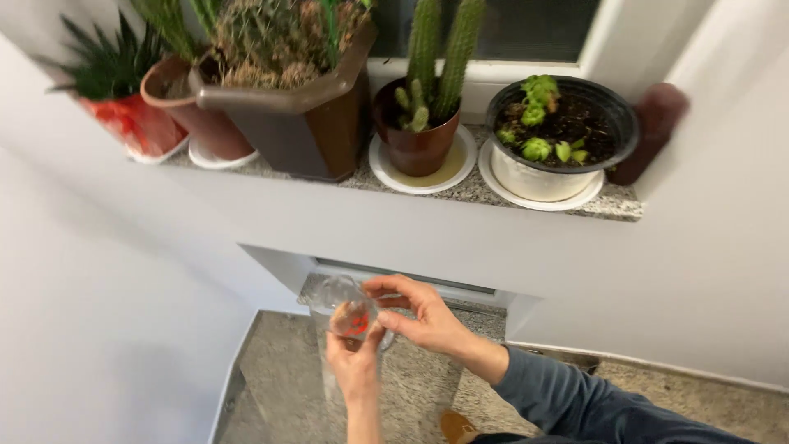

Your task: The person fills a glass with water at the kitchen sink, carries it upstairs, and waters several potted plants on a window sill. The person repeats this process by refilling the glass and watering additional plants.

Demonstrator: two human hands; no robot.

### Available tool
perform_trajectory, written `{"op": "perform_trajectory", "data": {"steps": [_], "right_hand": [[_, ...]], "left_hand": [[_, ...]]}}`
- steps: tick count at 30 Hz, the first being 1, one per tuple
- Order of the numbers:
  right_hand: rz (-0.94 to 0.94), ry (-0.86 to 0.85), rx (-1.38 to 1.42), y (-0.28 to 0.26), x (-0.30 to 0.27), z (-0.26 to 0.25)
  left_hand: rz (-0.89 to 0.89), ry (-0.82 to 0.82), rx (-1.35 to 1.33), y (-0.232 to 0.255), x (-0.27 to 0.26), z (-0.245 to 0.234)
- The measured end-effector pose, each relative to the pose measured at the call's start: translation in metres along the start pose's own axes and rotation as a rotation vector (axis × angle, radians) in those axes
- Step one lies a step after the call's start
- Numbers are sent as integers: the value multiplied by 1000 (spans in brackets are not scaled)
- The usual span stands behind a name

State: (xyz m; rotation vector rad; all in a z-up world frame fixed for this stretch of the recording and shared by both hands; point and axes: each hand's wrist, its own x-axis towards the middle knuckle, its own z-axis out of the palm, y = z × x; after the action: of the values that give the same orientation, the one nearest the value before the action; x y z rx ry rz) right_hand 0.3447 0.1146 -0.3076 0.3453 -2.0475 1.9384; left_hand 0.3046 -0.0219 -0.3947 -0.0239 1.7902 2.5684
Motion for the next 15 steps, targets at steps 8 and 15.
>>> {"op": "perform_trajectory", "data": {"steps": [8,15], "right_hand": [[180,-343,290,41,42,43],[20,-776,106,67,57,131]], "left_hand": [[237,189,48,0,7,-68],[399,248,74,26,4,-137]]}}
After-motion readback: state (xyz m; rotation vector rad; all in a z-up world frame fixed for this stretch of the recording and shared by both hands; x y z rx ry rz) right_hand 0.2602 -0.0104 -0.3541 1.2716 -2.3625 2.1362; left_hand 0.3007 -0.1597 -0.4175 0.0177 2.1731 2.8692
